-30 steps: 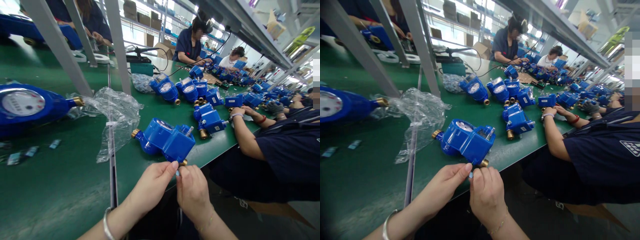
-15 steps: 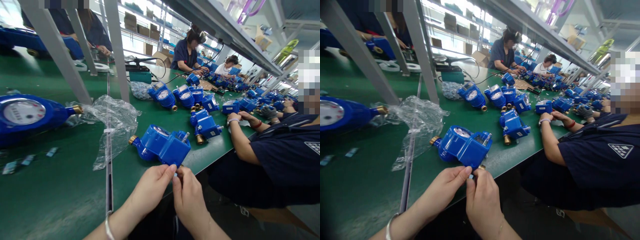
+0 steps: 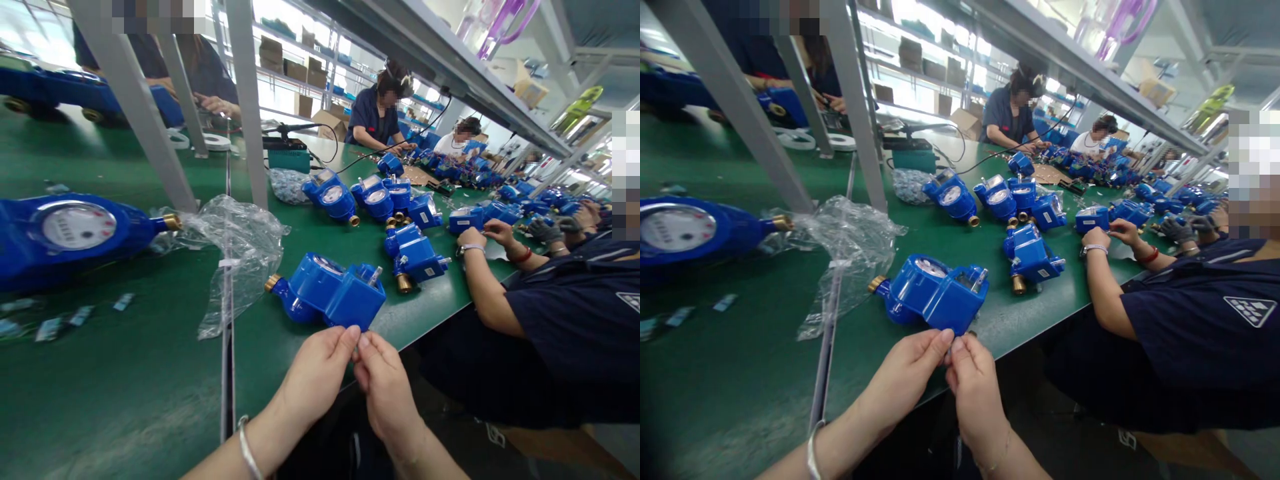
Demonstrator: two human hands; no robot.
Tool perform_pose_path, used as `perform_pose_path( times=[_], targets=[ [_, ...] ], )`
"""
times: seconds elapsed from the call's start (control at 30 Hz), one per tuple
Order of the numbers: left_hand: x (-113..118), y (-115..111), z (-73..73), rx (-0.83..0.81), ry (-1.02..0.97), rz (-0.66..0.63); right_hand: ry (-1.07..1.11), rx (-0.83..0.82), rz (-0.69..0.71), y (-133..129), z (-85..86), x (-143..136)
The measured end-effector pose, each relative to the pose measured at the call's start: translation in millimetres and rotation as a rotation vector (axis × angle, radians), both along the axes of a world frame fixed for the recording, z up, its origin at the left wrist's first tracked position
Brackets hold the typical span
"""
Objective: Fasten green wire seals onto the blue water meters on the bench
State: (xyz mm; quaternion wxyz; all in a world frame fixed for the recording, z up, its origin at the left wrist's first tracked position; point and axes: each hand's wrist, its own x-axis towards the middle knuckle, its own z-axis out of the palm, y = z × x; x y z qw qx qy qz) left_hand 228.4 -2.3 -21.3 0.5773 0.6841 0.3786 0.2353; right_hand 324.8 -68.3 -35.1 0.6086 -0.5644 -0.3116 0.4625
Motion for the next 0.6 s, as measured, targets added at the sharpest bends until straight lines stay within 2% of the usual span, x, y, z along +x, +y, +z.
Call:
perform_pose_path(
  times=[0.1,0.2,0.27,0.4,0.53,0.6],
  targets=[
    [1.6,-1.7,-1.1,0.019,0.025,0.029,0.413,-0.02,-0.121,2.8,-2.4,-13.3],
    [2.0,-1.8,-0.2,0.034,0.043,0.04,0.523,-0.08,-0.139,3.7,-5.3,-20.8],
    [0.6,-0.4,0.7,0.041,0.045,0.017,0.403,-0.082,-0.132,3.4,-8.9,-19.8],
    [-11.6,3.7,7.8,0.071,0.091,-0.001,-0.113,-0.002,-0.136,-1.9,-15.0,-2.1],
    [-37.5,2.7,29.4,0.217,0.225,0.076,-0.468,0.058,-0.357,-1.0,-12.5,28.1],
    [-51.2,0.1,41.0,0.315,0.233,0.162,-0.539,0.095,-0.384,11.1,-9.1,40.8]
  ],
)
